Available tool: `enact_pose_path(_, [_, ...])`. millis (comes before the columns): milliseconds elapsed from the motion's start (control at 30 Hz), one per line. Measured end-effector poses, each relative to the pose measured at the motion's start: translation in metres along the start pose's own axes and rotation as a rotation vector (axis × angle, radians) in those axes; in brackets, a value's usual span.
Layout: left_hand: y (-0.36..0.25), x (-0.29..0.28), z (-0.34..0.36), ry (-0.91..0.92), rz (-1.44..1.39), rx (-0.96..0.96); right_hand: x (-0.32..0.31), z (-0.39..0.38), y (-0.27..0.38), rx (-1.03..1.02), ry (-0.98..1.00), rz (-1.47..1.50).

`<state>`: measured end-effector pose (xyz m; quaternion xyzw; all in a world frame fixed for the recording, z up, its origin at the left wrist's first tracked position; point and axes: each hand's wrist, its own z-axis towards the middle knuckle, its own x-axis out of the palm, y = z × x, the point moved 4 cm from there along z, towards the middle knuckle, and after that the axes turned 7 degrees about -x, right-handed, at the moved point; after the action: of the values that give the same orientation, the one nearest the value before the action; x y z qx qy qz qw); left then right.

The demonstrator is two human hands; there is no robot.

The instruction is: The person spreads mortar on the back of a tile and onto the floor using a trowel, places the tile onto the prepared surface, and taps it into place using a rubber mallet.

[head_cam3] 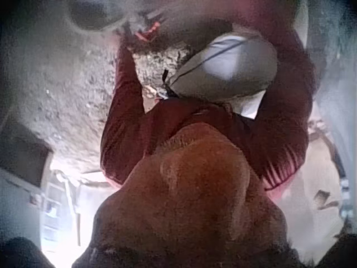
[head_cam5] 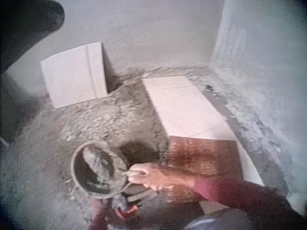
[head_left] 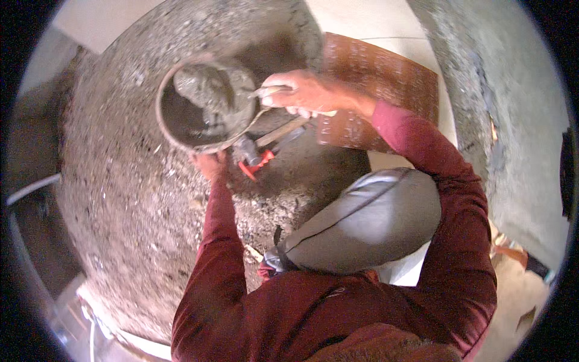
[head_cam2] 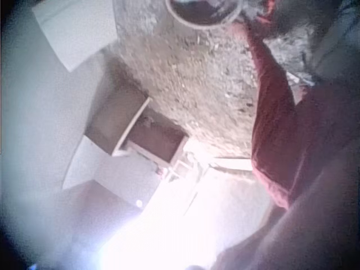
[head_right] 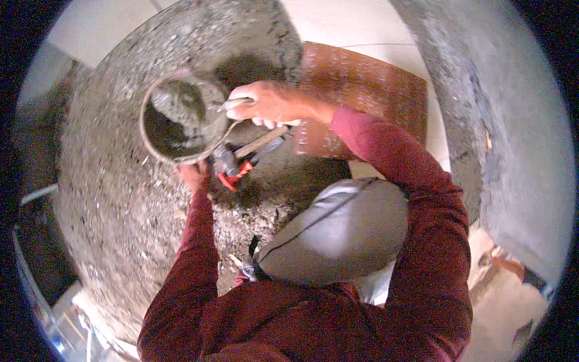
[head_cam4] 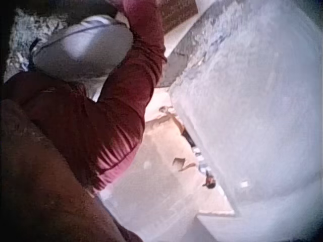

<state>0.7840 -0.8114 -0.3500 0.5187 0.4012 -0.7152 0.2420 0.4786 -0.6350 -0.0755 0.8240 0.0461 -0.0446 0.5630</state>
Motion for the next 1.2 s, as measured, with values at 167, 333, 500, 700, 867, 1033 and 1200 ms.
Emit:
enact_pose_path(167, [-0.045, -0.014, 0.010, -0.084, -0.039, 0.088, -0.009, -0.092, -0.044, 0.036, -0.254, 0.197])
enact_pose_path(333, [-0.033, -0.011, 0.003, -0.176, -0.080, 0.127, 0.007, -0.184, -0.098, 0.151, -0.646, 0.194])
enact_pose_path(500, [-0.042, -0.013, 0.006, -0.138, -0.030, 0.109, 0.007, -0.284, -0.179, 0.029, -0.918, -0.328])
enact_pose_path(700, [-0.048, -0.017, 0.009, -0.176, -0.040, 0.126, -0.059, -0.329, -0.257, 0.280, -1.418, -0.449])
enact_pose_path(867, [-0.013, 0.001, 0.019, -0.160, 0.131, 0.209, -0.095, -0.317, -0.274, 0.650, -1.437, -0.762])
enact_pose_path(1033, [-0.019, 0.001, 0.015, -0.218, 0.151, 0.310, -0.094, -0.318, -0.256, 0.342, -1.519, -1.004])
enact_pose_path(1200, [-0.037, -0.007, 0.010, -0.127, 0.038, 0.117, -0.130, -0.375, -0.266, 0.357, -1.431, -0.270])
